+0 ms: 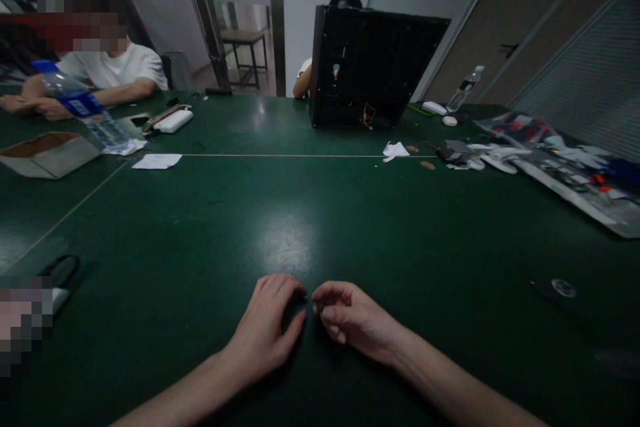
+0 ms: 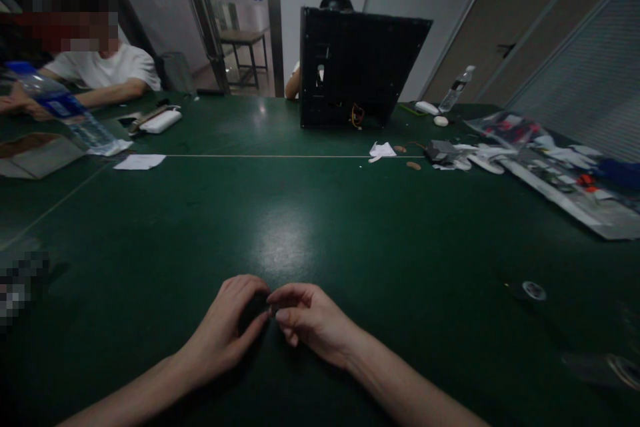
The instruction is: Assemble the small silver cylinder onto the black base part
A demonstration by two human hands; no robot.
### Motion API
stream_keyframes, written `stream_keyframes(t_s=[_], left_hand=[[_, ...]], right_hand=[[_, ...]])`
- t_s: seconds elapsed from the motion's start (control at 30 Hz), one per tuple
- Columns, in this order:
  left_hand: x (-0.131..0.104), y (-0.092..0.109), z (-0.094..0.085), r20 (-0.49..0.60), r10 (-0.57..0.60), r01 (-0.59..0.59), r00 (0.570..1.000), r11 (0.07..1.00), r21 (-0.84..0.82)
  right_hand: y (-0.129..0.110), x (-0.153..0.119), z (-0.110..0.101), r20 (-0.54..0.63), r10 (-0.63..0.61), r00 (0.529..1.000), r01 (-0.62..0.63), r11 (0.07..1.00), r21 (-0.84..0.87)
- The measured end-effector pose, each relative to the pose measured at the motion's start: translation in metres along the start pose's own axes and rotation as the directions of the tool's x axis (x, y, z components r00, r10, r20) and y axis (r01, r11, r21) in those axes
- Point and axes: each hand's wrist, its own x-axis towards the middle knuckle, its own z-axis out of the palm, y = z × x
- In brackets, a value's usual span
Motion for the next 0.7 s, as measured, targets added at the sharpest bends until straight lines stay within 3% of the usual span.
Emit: stream_keyframes(t_s=[0.4, 0.53, 0.6, 0.7], left_hand=[[0.000, 0.000, 0.000, 0.010, 0.008, -0.008, 1.000, 1.000, 0.014], [0.000, -0.002, 0.001, -0.011, 0.014, -0.014, 1.000, 1.000, 0.024], [0.000, -0.003, 0.002, -0.010, 0.017, -0.016, 1.000, 1.000, 0.023], [0.000, -0.005, 0.001, 0.002, 0.015, -0.015, 1.000, 1.000, 0.013]], right_hand=[[0.000, 0.001, 0.000, -0.041, -0.002, 0.999, 0.000, 0.999, -0.038], [-0.009, -0.003, 0.002, -0.062, -0.072, 0.996, 0.053, 0.962, -0.269], [-0.021, -0.013, 0.001, -0.061, -0.150, 0.987, 0.101, 0.863, -0.494], [-0.048, -0.041, -0.014, -0.138, -0.340, 0.930, 0.068, 0.530, -0.845]])
